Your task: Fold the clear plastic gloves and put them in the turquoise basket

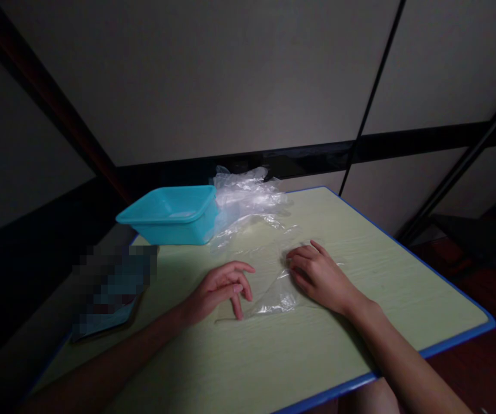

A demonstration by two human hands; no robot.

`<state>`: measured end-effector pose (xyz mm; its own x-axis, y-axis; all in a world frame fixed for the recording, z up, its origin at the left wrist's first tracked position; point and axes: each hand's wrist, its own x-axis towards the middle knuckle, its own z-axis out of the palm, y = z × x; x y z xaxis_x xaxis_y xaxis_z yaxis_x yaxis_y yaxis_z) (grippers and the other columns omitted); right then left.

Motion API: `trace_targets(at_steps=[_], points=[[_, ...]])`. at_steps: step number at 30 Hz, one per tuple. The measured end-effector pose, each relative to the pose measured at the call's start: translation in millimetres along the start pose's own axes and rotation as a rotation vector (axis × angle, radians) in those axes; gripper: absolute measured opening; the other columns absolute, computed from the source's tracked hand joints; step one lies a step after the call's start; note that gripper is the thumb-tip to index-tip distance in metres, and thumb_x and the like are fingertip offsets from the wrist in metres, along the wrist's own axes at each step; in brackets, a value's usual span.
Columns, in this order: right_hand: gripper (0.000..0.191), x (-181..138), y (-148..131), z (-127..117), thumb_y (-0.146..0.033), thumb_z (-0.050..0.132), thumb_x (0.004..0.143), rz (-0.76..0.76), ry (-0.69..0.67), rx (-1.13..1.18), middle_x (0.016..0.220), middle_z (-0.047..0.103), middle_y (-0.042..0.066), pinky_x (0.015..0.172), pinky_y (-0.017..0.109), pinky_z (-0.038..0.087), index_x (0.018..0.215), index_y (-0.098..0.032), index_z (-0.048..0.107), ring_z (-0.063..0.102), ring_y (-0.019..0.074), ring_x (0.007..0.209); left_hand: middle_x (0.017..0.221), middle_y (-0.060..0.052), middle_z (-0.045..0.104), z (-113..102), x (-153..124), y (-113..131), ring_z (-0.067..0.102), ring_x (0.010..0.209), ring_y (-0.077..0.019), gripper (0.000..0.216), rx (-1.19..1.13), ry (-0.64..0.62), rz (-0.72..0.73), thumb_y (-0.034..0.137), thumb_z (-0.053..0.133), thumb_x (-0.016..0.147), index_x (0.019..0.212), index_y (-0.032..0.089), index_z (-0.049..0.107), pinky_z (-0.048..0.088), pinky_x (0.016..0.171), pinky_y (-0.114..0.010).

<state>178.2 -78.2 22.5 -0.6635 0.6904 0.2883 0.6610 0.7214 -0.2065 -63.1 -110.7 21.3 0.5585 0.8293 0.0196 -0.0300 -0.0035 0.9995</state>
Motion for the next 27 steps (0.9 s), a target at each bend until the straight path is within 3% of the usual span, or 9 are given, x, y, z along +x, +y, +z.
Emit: trace_targets(at_steps=[12, 19, 27], points=[[0.014, -1.7, 4.5, -2.1, -0.014, 0.044, 0.079, 0.02, -0.004, -0.05, 0.105, 0.059, 0.007, 0.096, 0.048, 0.027, 0.084, -0.018, 0.056, 0.053, 0.0203, 0.098, 0.067, 0.003, 0.056, 1.6, 1.6, -1.7, 0.051, 0.036, -0.0066, 0.026, 0.122, 0.155, 0.023, 0.022, 0.051, 0.073, 0.097, 0.015, 0.046, 0.038, 0.035, -0.017], [0.014, -2.2, 5.6, -0.1, -0.015, 0.043, 0.08, 0.041, 0.037, -0.056, 0.102, 0.06, 0.008, 0.091, 0.045, 0.034, 0.083, -0.018, 0.056, 0.055, 0.0204, 0.093, 0.048, 0.009, 0.048, -0.9, 7.3, -5.6, 0.041, 0.027, -0.0058, 0.018, 0.241, 0.513, 0.015, 0.024, 0.045, 0.069, 0.085, 0.016, 0.046, 0.031, 0.027, -0.014], [0.013, -4.6, 9.1, -1.3, -0.014, 0.046, 0.076, 0.045, 0.021, -0.079, 0.102, 0.06, 0.006, 0.092, 0.045, 0.032, 0.081, -0.019, 0.056, 0.055, 0.0206, 0.095, 0.048, 0.008, 0.051, -3.3, 7.7, -3.8, 0.032, 0.027, -0.0035, 0.015, 0.343, 0.607, 0.021, 0.018, 0.044, 0.068, 0.082, 0.016, 0.047, 0.026, 0.027, -0.013]])
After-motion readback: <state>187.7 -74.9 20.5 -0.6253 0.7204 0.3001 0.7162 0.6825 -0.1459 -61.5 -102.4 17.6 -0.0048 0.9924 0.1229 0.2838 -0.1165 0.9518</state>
